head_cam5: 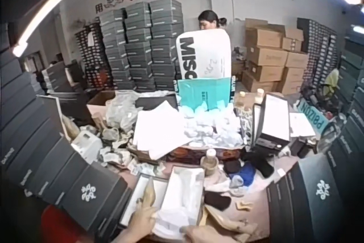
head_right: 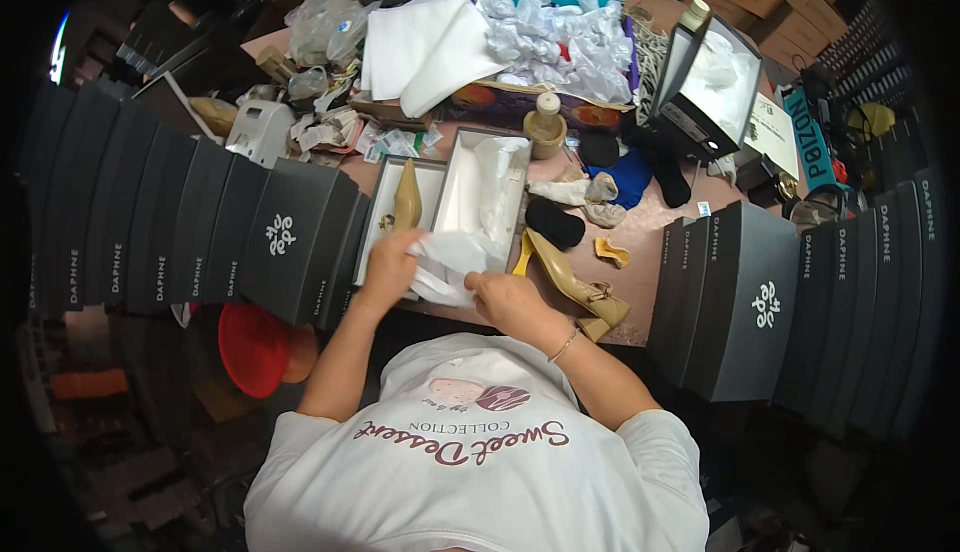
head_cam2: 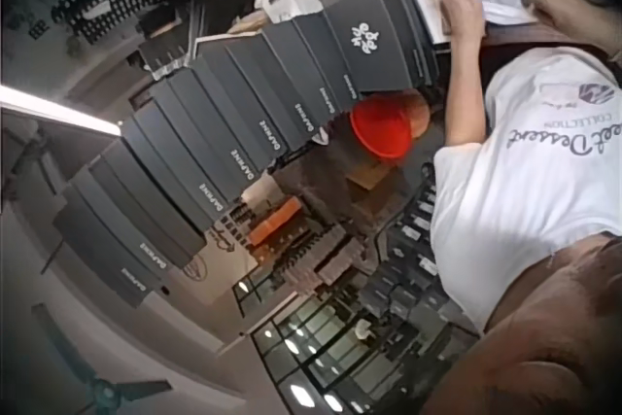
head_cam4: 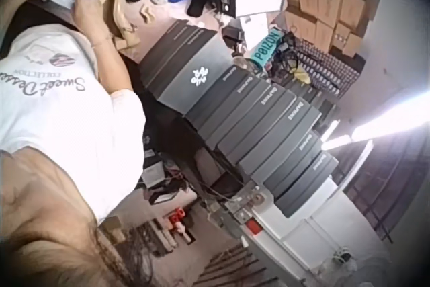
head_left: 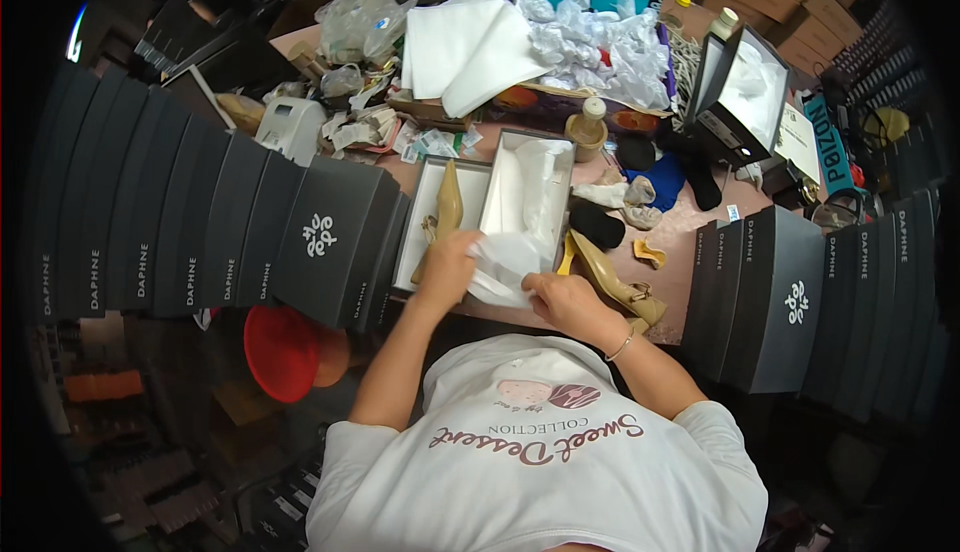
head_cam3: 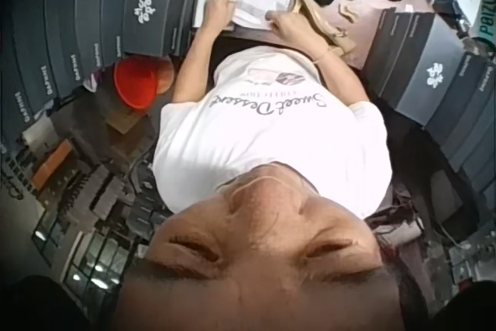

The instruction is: The recorder is packing high-heeled shoes into boxes, including cleaning them with a brush and wrapping them in tissue paper.

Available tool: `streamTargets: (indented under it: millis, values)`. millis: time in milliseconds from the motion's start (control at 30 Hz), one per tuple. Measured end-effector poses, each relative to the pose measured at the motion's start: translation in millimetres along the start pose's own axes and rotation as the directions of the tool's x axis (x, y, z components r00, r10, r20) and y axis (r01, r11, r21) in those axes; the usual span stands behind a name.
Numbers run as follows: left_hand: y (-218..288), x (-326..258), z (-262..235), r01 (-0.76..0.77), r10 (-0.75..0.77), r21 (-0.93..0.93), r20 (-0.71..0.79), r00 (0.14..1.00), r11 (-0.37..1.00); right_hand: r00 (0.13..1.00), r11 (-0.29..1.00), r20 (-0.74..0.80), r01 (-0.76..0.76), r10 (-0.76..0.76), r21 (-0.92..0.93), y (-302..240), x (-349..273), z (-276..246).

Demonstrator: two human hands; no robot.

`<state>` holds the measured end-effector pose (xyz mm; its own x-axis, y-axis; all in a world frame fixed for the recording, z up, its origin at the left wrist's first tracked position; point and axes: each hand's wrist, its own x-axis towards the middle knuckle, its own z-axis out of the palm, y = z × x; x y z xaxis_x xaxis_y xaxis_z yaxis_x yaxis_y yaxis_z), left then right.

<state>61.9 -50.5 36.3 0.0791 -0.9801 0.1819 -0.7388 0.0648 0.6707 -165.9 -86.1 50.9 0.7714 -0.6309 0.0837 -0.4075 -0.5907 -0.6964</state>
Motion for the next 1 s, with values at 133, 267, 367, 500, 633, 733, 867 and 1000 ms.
streamTargets:
  millis: [133, 267, 367, 500, 633, 733, 867, 1000]
  values:
    - [31, 44, -73, -0.094, 0.065, -0.046, -0.425, 0.903, 0.995, 0.915, 0.993, -0.395, 0.048, -0.087, -0.110, -7, 26, -68]
    - [92, 34, -87, -0.374, 0.353, 0.114, -0.654, 0.669, 0.920, 0.624, 0.805, -0.515, 0.512, -0.588, -0.298, -48, 22, -121]
    - [40, 41, -53, -0.134, 0.152, 0.086, -0.265, 0.952, 0.987, 0.970, 0.952, -0.240, -0.033, -0.043, -0.304, 40, -10, -106]
    - [-22, 23, -4, 0.208, -0.260, -0.299, -0.144, 0.955, 0.931, 0.803, 0.796, -0.078, -0.596, 0.591, -0.103, 151, -131, -63]
    - [-29, 19, 8, 0.278, -0.277, -0.086, 0.017, 0.961, 0.957, 0.825, 0.805, 0.038, -0.538, 0.563, -0.250, 127, -159, -2]
    - [-30, 28, 9, 0.205, -0.233, -0.162, -0.171, 0.957, 0.965, 0.850, 0.840, 0.092, -0.486, 0.518, -0.240, 98, -145, 17]
    - [-27, 47, -14, 0.162, -0.233, -0.234, -0.319, 0.919, 0.959, 0.730, 0.714, 0.057, -0.645, 0.681, -0.273, 74, -124, 25]
    - [-34, 69, -12, 0.233, -0.487, -0.849, -0.032, 0.873, 0.475, 0.720, 0.729, 0.138, -0.642, 0.680, -0.238, 73, -121, 16]
